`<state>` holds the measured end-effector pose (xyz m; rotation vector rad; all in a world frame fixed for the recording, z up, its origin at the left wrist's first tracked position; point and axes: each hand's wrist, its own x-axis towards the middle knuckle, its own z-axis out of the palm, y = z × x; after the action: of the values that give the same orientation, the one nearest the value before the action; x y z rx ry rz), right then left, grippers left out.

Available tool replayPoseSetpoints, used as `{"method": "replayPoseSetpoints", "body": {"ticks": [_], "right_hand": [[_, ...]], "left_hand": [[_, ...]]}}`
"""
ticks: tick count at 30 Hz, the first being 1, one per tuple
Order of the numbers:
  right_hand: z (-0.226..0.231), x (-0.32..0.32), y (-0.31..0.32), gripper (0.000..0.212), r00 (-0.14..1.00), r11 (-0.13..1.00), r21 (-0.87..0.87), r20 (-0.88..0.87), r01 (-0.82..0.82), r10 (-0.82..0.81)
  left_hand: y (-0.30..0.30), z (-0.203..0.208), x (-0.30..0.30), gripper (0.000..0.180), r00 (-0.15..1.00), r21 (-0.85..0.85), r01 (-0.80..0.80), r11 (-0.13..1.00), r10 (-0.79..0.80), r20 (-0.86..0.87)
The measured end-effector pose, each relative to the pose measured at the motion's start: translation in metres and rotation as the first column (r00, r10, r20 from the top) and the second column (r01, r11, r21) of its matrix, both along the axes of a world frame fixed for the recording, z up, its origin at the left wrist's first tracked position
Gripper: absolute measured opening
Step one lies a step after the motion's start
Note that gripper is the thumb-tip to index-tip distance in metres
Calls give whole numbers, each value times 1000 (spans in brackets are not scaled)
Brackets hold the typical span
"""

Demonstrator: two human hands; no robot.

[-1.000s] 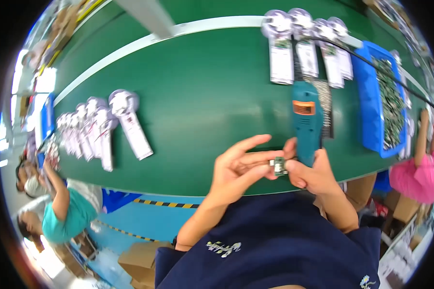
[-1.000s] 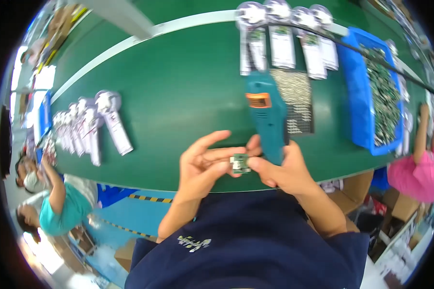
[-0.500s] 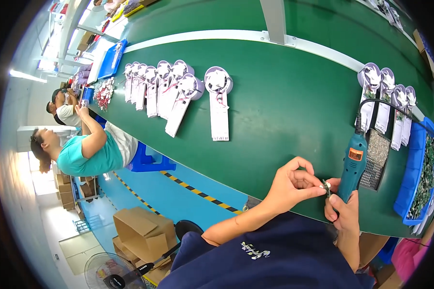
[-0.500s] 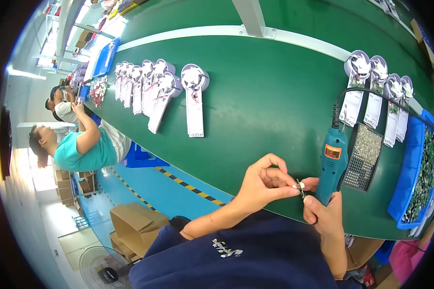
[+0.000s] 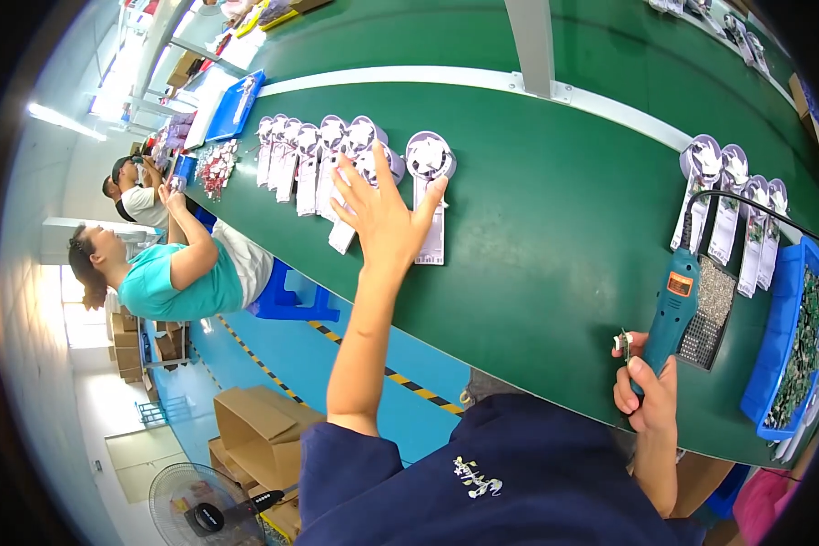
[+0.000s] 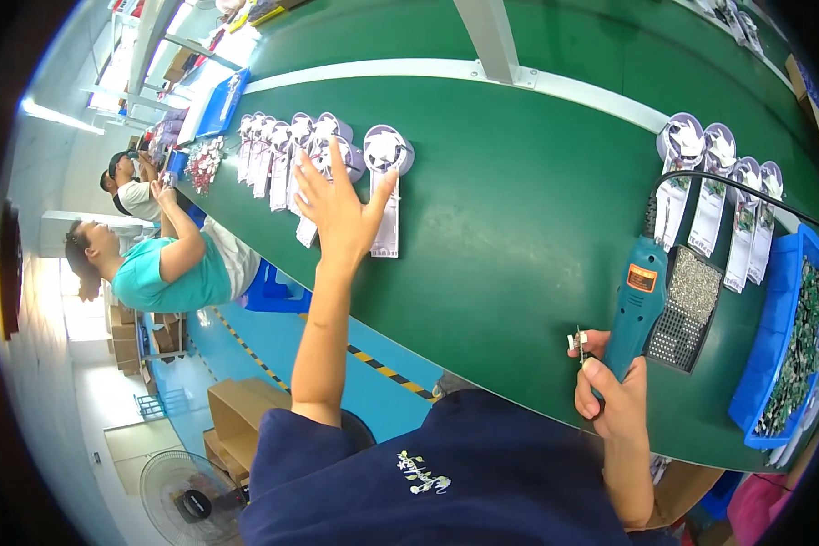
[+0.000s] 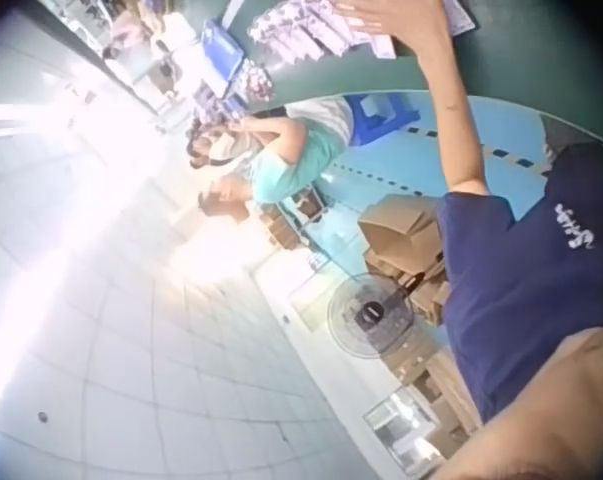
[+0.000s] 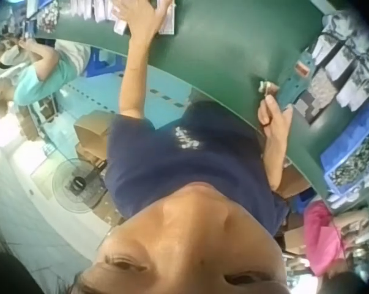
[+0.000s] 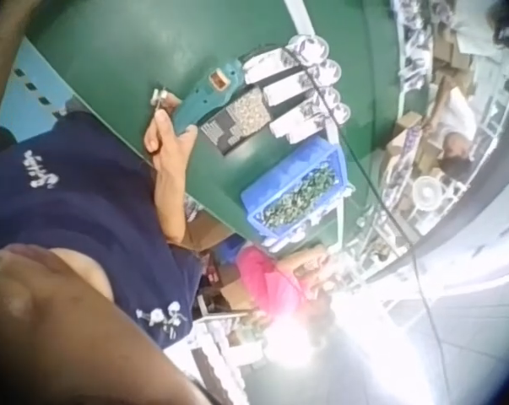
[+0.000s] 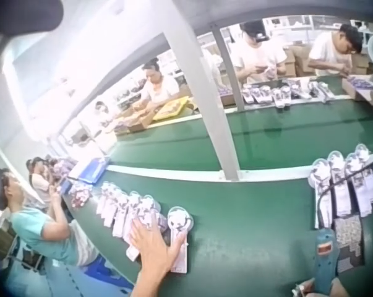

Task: The person assembles portable hand fans by installing circuit boards into plastic casings and securing them with screws using an electric screwdriver.

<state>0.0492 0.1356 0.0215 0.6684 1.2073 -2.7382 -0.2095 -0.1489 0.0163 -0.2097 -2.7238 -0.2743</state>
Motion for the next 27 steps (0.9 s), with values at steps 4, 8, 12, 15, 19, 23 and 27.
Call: {"method": "replayPoseSetpoints", "body": {"ticks": [4, 8, 12, 15, 19, 23, 27], "right_hand": [[-2, -1, -2, 29, 1000, 999, 28, -6, -30, 30], [-2, 4, -1, 29, 1000, 1000, 5, -6, -4, 4], [-2, 3, 0, 30, 1000, 999, -34, -11, 5, -5], [-1, 6, 0, 29, 1000, 1000, -21, -12, -6, 5], [4, 12, 0, 32, 999, 990, 138, -13, -39, 41], [8, 22, 7, 31, 999, 980, 194, 30, -44, 39], [9, 23, 14, 32, 996, 969, 242, 79, -57, 39]], "left_hand": [[-16, 1, -25, 101, 984, -118, 46, 992, -25, 174], [-42, 7, -44, 112, 979, -71, -35, 997, 48, 198], [-54, 0, -43, 109, 960, 60, 0, 998, -17, 281], [-42, -3, -27, 102, 969, 93, 103, 990, -121, 215], [4, 1, 30, 102, 954, 112, 134, 985, -159, 252], [59, 12, 89, 101, 929, 124, 157, 980, -189, 318], [85, 22, 128, 99, 882, 265, 226, 937, -313, 353]]}}
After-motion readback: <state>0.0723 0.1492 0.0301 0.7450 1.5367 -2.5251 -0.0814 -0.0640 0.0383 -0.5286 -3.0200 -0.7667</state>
